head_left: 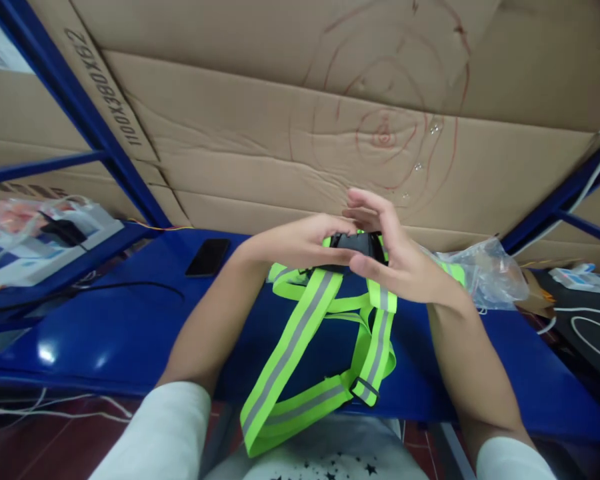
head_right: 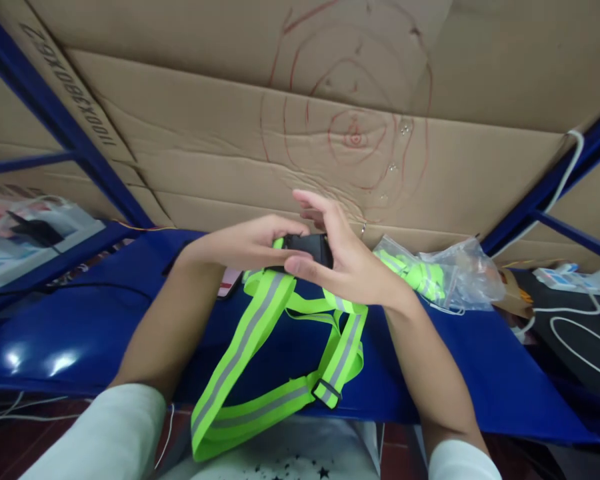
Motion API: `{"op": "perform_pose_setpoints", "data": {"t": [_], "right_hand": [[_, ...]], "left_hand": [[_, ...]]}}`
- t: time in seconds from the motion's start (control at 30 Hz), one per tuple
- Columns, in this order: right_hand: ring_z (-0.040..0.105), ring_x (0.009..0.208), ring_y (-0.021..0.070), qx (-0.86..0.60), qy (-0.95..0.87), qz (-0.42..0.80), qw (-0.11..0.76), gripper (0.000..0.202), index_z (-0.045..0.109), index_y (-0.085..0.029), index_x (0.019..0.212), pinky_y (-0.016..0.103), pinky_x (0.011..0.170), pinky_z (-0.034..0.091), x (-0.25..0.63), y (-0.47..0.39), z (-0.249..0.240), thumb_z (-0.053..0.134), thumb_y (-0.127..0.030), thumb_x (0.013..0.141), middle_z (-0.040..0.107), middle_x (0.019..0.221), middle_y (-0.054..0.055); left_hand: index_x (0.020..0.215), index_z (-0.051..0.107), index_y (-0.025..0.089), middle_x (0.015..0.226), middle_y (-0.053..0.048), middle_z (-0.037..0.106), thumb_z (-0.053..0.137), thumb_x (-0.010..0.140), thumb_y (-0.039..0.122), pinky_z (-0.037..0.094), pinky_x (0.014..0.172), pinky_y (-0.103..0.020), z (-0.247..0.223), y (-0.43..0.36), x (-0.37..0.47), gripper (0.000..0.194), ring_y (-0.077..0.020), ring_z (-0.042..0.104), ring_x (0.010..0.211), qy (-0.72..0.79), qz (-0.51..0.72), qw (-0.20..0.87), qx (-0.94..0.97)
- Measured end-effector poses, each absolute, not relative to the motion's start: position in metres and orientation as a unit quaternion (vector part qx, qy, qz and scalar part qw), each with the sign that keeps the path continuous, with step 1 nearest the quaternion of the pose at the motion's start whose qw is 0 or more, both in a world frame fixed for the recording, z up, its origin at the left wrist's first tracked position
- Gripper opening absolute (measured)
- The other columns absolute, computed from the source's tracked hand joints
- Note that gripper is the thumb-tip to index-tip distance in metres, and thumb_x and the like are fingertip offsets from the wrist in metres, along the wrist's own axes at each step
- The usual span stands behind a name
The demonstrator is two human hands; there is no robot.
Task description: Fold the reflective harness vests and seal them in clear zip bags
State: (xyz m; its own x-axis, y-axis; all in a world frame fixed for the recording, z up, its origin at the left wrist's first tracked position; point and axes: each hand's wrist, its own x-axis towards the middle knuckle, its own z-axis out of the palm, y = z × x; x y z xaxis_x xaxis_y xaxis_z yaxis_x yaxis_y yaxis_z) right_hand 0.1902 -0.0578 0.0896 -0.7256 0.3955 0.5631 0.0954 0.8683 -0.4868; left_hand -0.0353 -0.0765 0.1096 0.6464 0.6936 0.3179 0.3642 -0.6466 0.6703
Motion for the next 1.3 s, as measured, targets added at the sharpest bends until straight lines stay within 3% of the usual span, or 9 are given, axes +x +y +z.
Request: {"op": "perform_pose_setpoints", "data": {"t": [0.1,0.17,0.27,0.43,0.53,0.7,0.8,1.03,1.3], "right_hand": [[0.041,0.154,0.0280,-0.120,-0.903,0.248,0.330,0.097,0.021,-0.033,0.164,0.047,0.125,0.041,0.199,-0.051,0.093,0.080,-0.049,0.088,0.027,0.172,0.012],[0.040,0.154,0.0293,-0.148,-0.902,0.237,0.329,0.103,0.025,-0.032,0.164,0.048,0.126,0.039,0.206,-0.048,0.096,0.086,-0.047,0.082,0.032,0.170,0.012],[0.056,0.139,0.0303,-0.205,-0.882,0.239,0.350,0.079,0.052,-0.025,0.148,0.047,0.119,0.045,0.211,-0.043,0.100,0.086,-0.048,0.081,0.057,0.151,0.011],[0.069,0.117,0.0275,-0.243,-0.784,0.299,0.488,0.049,0.067,-0.021,0.123,0.047,0.109,0.053,0.204,-0.036,0.095,0.083,-0.046,0.084,0.074,0.125,0.008],[0.072,0.111,0.0254,-0.244,-0.706,0.422,0.514,0.046,0.067,-0.025,0.121,0.046,0.103,0.058,0.198,-0.033,0.090,0.084,-0.046,0.083,0.075,0.124,0.006],[0.071,0.116,0.0264,-0.238,-0.731,0.481,0.422,0.039,0.073,-0.026,0.113,0.046,0.107,0.058,0.198,-0.029,0.085,0.083,-0.050,0.084,0.077,0.120,0.004],[0.073,0.109,0.0277,-0.230,-0.741,0.500,0.384,0.036,0.074,-0.024,0.106,0.048,0.105,0.059,0.201,-0.028,0.086,0.084,-0.049,0.082,0.079,0.109,0.005],[0.072,0.075,0.0241,-0.243,-0.619,0.620,0.417,0.024,0.068,-0.019,0.096,0.046,0.078,0.065,0.199,-0.030,0.096,0.073,-0.036,0.080,0.074,0.086,0.007],[0.063,0.135,0.0278,-0.230,-0.746,0.467,0.416,0.046,0.070,-0.034,0.130,0.049,0.114,0.054,0.195,-0.034,0.081,0.065,-0.062,0.093,0.074,0.127,0.002]], "left_hand": [[0.105,0.076,0.016,0.110,-0.007,0.075,0.075,0.090,0.044,0.052,0.088,-0.027,0.108,-0.077,-0.033,0.032,-0.0212,0.067,0.100,0.303,0.317,0.351,0.827],[0.100,0.073,0.014,0.096,-0.005,0.074,0.078,0.087,0.050,0.050,0.074,-0.025,0.107,-0.079,-0.031,0.039,-0.0176,0.066,0.084,0.322,0.361,0.404,0.777],[0.098,0.068,0.015,0.087,-0.003,0.071,0.081,0.084,0.053,0.047,0.067,-0.022,0.104,-0.079,-0.027,0.043,-0.0129,0.063,0.074,0.329,0.441,0.437,0.712],[0.140,0.056,0.020,0.149,-0.013,0.060,0.080,0.087,0.050,0.046,0.112,-0.031,0.099,-0.073,-0.018,0.066,-0.0246,0.058,0.136,0.307,0.523,0.337,0.720],[0.142,0.061,0.020,0.153,-0.013,0.059,0.087,0.081,0.046,0.037,0.123,-0.037,0.097,-0.068,-0.015,0.072,-0.0304,0.050,0.146,0.281,0.477,0.299,0.777],[0.113,0.075,0.016,0.111,-0.010,0.077,0.086,0.081,0.046,0.053,0.102,-0.035,0.092,-0.060,-0.011,0.046,-0.0249,0.070,0.111,0.251,0.496,0.418,0.718],[0.097,0.073,0.013,0.085,-0.006,0.073,0.089,0.079,0.045,0.056,0.084,-0.032,0.091,-0.058,-0.011,0.039,-0.0171,0.069,0.081,0.247,0.489,0.481,0.684],[0.107,0.074,0.013,0.090,-0.006,0.072,0.084,0.085,0.042,0.050,0.068,-0.024,0.093,-0.063,-0.014,0.038,-0.0116,0.061,0.071,0.288,0.454,0.460,0.707],[0.108,0.077,0.016,0.111,-0.007,0.076,0.093,0.073,0.042,0.051,0.099,-0.032,0.089,-0.062,-0.008,0.047,-0.0221,0.068,0.108,0.261,0.478,0.427,0.721]]}}
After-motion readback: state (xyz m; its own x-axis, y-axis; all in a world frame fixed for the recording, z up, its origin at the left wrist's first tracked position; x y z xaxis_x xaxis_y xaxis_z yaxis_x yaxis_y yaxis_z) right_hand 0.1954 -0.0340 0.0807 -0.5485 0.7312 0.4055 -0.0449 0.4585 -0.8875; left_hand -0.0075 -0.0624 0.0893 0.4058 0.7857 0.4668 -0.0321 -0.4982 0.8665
